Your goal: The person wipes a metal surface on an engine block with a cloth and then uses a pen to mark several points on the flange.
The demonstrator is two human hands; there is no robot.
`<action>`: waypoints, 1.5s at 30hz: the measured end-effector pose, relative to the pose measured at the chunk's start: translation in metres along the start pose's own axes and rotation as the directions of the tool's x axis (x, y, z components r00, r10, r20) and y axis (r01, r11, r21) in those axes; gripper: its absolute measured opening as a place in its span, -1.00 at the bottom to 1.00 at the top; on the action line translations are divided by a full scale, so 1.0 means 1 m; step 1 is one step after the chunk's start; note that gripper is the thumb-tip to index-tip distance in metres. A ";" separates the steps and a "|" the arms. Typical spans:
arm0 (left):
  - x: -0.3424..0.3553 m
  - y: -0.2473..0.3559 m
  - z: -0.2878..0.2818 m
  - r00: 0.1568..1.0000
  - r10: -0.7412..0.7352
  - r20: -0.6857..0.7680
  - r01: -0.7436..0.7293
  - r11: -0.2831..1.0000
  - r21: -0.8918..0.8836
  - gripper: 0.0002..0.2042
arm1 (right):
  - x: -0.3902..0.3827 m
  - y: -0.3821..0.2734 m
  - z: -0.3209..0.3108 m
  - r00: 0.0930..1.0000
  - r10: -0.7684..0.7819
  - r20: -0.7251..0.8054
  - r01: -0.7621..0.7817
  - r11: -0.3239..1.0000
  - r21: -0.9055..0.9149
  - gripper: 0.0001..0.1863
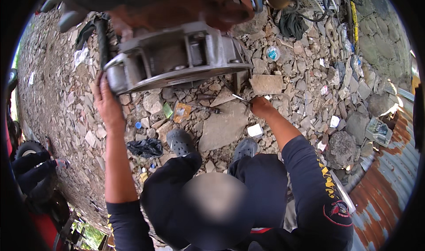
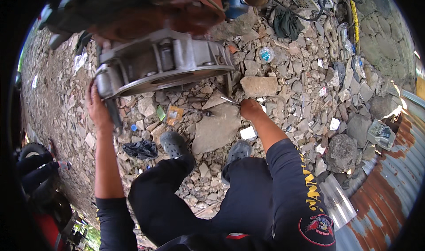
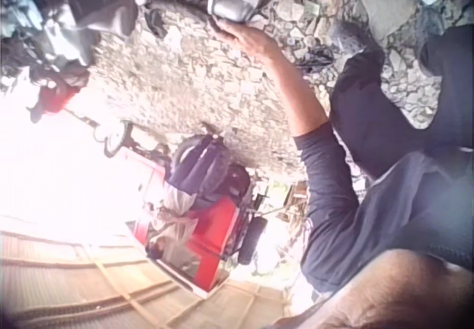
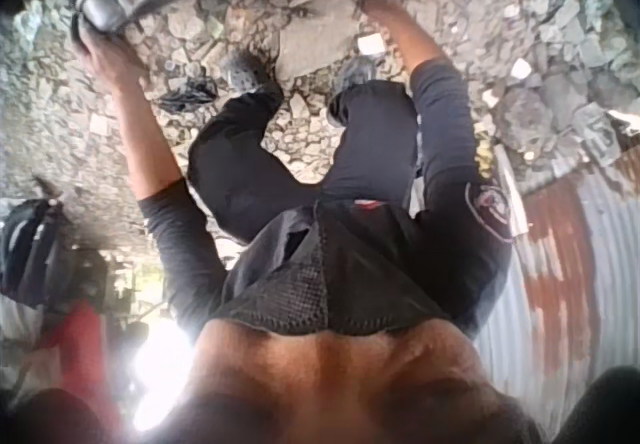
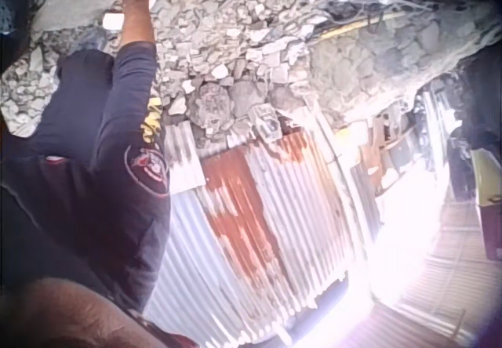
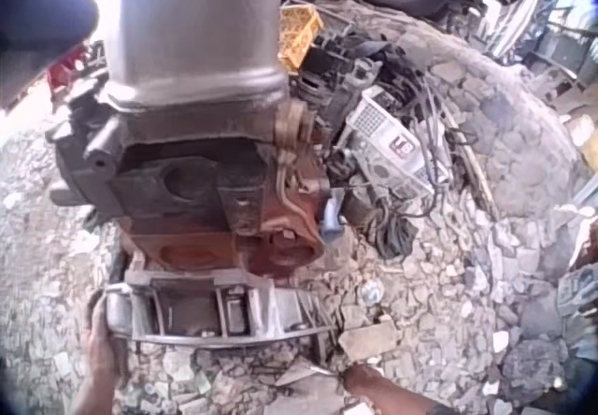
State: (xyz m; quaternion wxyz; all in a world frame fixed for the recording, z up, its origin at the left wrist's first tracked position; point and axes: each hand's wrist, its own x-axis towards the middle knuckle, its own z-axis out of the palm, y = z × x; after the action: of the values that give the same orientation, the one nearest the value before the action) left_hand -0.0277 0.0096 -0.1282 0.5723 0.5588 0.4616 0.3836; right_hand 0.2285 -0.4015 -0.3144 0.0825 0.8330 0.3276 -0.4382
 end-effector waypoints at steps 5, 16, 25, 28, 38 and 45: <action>0.007 -0.021 -0.038 0.900 0.389 0.195 -0.423 0.679 0.599 -0.62 | 0.019 -0.005 -0.077 0.990 -0.073 0.117 0.013 0.893 0.449 -0.72; 0.030 -0.032 -0.065 0.700 0.601 0.385 -0.493 0.017 0.870 -0.58 | 0.196 0.269 -0.211 0.299 0.664 -0.685 -0.133 0.740 0.659 -0.33; 0.031 -0.009 -0.103 0.845 0.422 0.327 -0.330 -0.069 0.941 -0.57 | 0.234 0.243 -0.218 0.634 0.731 -0.254 0.246 0.120 0.962 -0.46; 0.060 -0.020 -0.088 0.849 0.398 0.347 -0.403 0.065 0.913 -0.59 | 0.272 0.307 -0.215 0.497 0.636 -0.590 0.098 0.635 0.767 -0.58; 0.006 0.011 -0.007 0.969 0.246 -0.014 -0.159 0.665 0.730 -0.48 | 0.128 0.235 -0.288 0.765 0.223 -0.604 0.612 -0.546 0.573 -0.58; -0.010 0.003 0.004 0.940 0.334 0.063 -0.295 0.712 0.637 -0.54 | -0.039 0.192 -0.342 0.432 -0.167 -0.886 0.591 -0.690 0.418 -0.66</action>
State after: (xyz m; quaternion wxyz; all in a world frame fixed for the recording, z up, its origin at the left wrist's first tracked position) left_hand -0.0266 -0.0006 -0.1240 0.2610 0.7785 0.4783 0.3115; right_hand 0.5626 -0.4227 -0.1064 -0.8752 0.2618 0.2269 -0.3376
